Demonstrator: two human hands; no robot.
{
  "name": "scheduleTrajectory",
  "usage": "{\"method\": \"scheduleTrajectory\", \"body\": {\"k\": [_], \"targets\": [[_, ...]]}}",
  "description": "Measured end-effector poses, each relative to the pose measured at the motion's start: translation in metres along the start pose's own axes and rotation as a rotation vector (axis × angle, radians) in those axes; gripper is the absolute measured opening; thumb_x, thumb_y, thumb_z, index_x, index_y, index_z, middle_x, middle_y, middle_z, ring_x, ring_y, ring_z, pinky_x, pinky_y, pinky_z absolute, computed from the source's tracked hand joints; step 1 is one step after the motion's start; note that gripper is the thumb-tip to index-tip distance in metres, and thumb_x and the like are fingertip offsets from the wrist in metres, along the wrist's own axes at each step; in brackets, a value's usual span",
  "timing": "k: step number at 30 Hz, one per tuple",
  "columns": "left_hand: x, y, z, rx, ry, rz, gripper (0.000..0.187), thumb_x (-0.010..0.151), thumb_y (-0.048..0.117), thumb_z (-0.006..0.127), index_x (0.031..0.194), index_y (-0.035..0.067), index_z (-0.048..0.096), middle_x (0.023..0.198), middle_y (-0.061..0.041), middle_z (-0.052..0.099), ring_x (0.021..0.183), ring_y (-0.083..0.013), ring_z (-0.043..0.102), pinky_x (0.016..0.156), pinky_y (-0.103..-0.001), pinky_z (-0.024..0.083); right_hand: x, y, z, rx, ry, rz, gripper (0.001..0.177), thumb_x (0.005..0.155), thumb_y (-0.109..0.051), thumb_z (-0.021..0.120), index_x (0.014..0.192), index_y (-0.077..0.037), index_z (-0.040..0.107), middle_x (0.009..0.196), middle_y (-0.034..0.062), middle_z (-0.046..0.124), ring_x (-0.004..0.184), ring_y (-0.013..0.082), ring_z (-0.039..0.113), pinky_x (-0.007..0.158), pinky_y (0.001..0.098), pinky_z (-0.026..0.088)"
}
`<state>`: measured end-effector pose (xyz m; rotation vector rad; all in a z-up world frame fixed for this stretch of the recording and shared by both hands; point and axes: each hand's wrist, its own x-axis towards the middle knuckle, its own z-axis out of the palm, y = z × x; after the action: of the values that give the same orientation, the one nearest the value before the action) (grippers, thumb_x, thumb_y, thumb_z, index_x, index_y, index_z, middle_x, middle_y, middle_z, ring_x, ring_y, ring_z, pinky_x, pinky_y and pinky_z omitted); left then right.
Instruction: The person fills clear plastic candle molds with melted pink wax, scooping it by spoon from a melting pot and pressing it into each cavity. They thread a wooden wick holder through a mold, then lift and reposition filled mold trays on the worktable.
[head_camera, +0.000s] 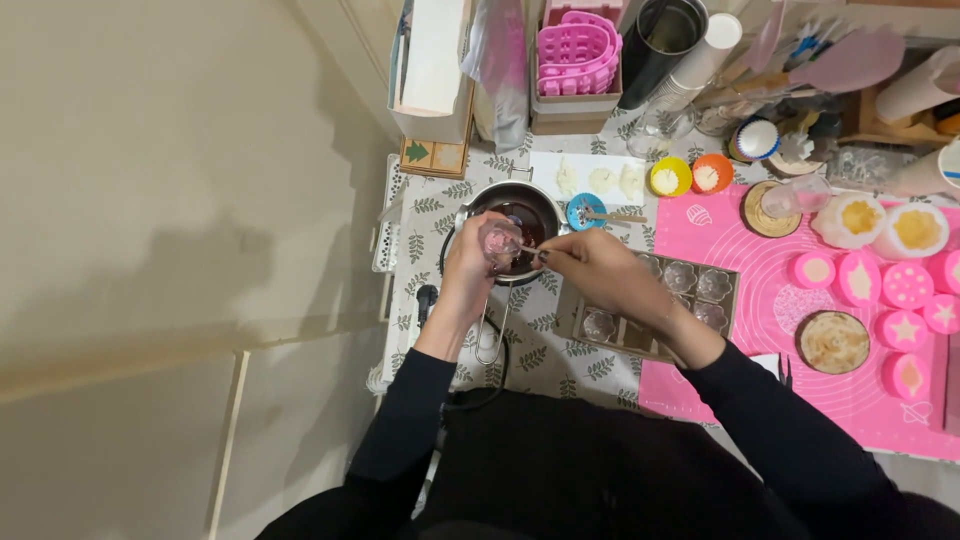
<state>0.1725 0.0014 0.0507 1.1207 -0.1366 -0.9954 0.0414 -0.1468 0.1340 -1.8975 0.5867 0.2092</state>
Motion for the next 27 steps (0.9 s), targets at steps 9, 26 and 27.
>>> {"method": "scheduleTrajectory", "body": {"k": [9,26,27], "targets": [[0.014,0.003,0.003,-0.146,0.014,-0.006,0.035,0.110,0.033,0.036,0.111,0.006,0.059,0.092,-0.006,0.067,0.076,-0.0124,0.056,0.069,-0.028,0.045,0.021,0.025,0.005,0.528,-0.090,0.177,0.026,0.098,-0.019,0.060,0.096,-0.001,0.078,0.054,-0.0076,0.041,0.048,0.0046,0.031,0.046,0.0268,0.025],[0.013,-0.006,0.022,-0.337,0.170,0.200,0.034,0.109,0.035,0.036,0.118,0.008,0.054,0.100,-0.008,0.062,0.080,-0.0158,0.057,0.073,-0.030,0.049,0.014,-0.002,0.054,1.424,-0.154,0.492,0.024,0.105,-0.017,0.047,0.104,0.001,0.063,0.052,-0.0042,0.026,0.048,0.0110,0.022,0.050,0.0285,0.025],[0.012,-0.006,0.023,-0.369,0.176,0.234,0.033,0.110,0.034,0.036,0.119,0.007,0.053,0.101,-0.009,0.061,0.082,-0.0161,0.058,0.074,-0.030,0.050,0.013,-0.004,0.059,1.507,-0.151,0.494,0.025,0.105,-0.018,0.046,0.103,0.001,0.063,0.053,-0.0043,0.025,0.048,0.0110,0.022,0.050,0.0282,0.025]]}}
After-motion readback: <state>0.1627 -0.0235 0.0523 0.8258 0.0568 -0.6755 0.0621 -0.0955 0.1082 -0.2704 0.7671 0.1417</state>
